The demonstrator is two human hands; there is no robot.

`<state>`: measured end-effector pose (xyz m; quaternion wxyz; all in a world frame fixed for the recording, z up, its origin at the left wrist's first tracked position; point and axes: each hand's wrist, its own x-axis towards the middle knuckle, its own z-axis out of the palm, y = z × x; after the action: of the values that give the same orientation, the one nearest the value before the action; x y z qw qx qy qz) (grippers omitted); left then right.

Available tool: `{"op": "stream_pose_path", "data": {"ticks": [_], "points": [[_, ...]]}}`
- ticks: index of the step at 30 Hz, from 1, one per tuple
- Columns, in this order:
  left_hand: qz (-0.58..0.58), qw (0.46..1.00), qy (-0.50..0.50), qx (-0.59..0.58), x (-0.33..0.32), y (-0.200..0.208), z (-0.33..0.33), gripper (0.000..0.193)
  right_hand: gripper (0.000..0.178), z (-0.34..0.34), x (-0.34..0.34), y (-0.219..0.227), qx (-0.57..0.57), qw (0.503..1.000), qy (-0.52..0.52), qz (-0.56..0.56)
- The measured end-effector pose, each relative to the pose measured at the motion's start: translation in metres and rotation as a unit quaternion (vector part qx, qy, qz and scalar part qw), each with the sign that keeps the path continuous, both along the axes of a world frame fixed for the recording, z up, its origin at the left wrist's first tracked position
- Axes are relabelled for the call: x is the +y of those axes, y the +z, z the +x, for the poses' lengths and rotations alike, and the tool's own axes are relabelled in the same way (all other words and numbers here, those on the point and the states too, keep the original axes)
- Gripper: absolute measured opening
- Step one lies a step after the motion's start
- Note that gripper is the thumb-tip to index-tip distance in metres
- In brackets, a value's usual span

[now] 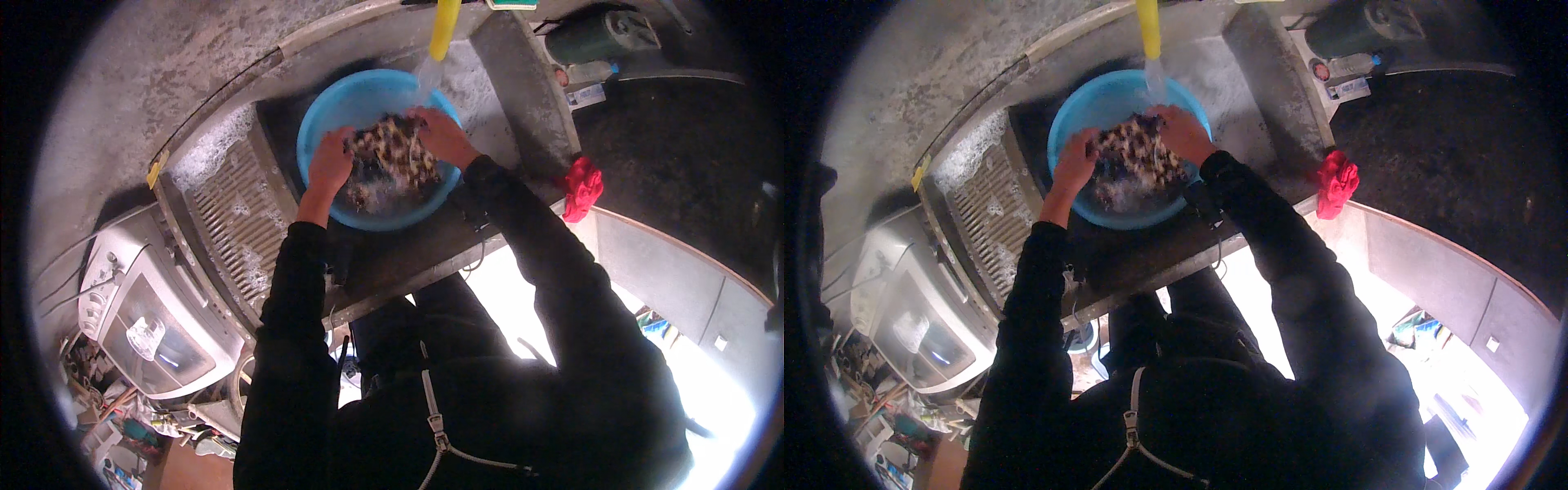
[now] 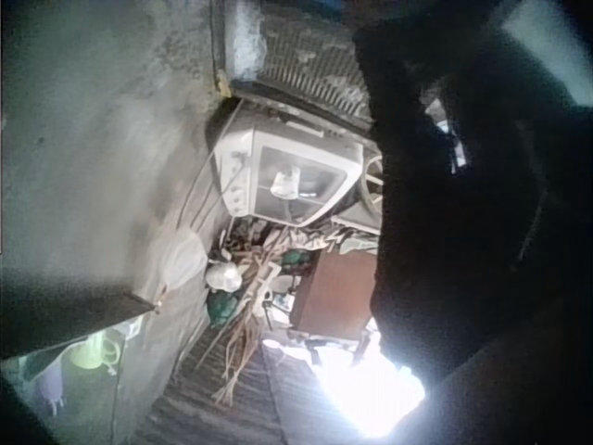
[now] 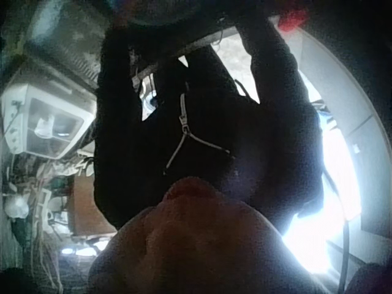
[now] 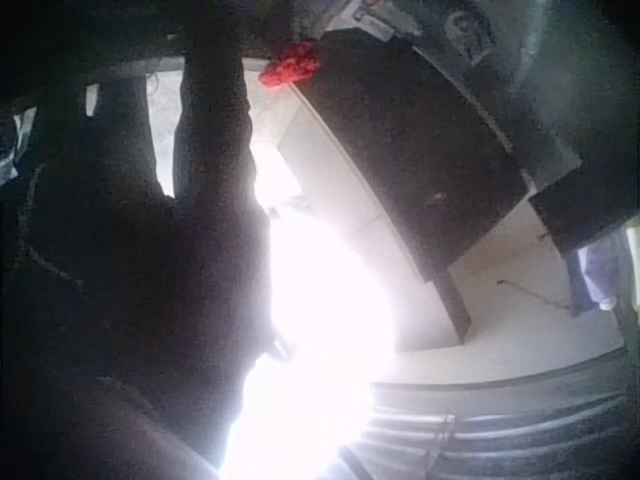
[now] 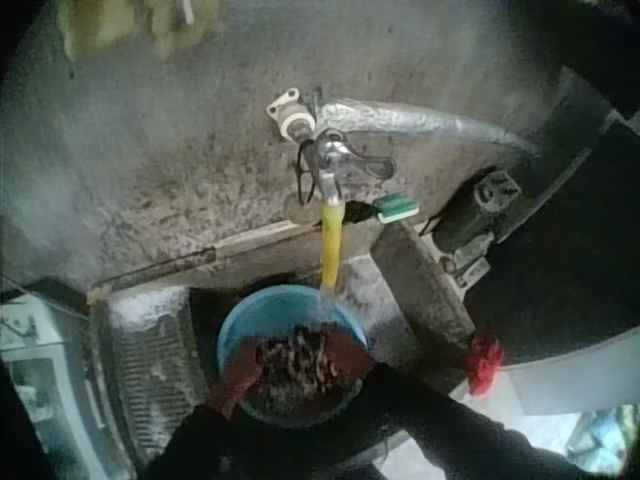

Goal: The person hand-washes several garments at a concrete washbasin. They scrub each item on the washboard, rinse under running water, and place the cleaned pieces into a blue basin. The person repeats this process for multiple items, including a patterned cloth and dark garments.

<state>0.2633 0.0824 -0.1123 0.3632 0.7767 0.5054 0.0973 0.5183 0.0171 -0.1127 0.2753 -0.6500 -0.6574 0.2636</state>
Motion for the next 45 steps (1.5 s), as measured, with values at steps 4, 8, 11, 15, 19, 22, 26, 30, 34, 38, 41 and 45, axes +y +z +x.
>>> {"op": "stream_pose_path", "data": {"ticks": [4,8,11,15,19,22,26,30,34,38,41,45], "points": [[0.044,0.997,-0.047,0.047,-0.025,-0.004,0.009,0.045,0.046,-0.013,-0.023,-0.015,-0.168,0.98,0.099,0.031],[0.012,0.958,-0.202,0.202,-0.067,-0.032,0.014,0.038,0.047,-0.039,-0.052,-0.037,-0.225,0.934,0.212,-0.177],[-0.135,0.91,-0.29,0.264,-0.06,-0.035,0.014,0.047,0.039,-0.036,-0.042,-0.031,-0.159,0.89,0.311,-0.295],[-0.216,0.96,-0.134,0.115,-0.016,-0.013,0.007,0.053,0.039,-0.009,-0.013,-0.004,0.037,0.942,0.185,-0.278],[0.102,0.989,0.098,-0.04,0.002,-0.004,-0.004,0.04,0.048,-0.016,-0.017,-0.005,-0.137,0.991,-0.002,-0.007],[0.038,0.98,0.173,-0.089,-0.009,-0.018,-0.001,0.043,0.061,-0.04,-0.028,-0.026,-0.237,0.953,0.082,-0.169],[-0.252,0.896,0.309,-0.198,-0.04,-0.033,0.014,0.041,0.037,-0.059,-0.018,-0.024,-0.079,0.954,0.142,-0.252],[-0.453,0.674,0.374,-0.449,-0.066,0.0,0.018,0.041,0.042,-0.077,-0.001,0.049,0.084,0.951,0.217,-0.203],[-0.549,0.491,0.379,-0.56,-0.078,0.06,-0.004,0.041,0.036,-0.101,-0.001,0.154,0.212,0.933,0.26,-0.13],[-0.523,0.419,0.414,-0.617,-0.08,0.09,-0.033,0.04,0.037,-0.129,-0.012,0.234,0.505,0.83,0.17,-0.163],[-0.441,0.34,0.344,-0.756,-0.083,0.095,-0.06,0.038,0.041,-0.156,-0.018,0.254,0.48,0.842,0.145,-0.2],[-0.311,0.305,0.335,-0.835,-0.093,0.102,-0.098,0.039,0.05,-0.226,-0.029,0.225,0.325,0.92,0.192,-0.104]]}}
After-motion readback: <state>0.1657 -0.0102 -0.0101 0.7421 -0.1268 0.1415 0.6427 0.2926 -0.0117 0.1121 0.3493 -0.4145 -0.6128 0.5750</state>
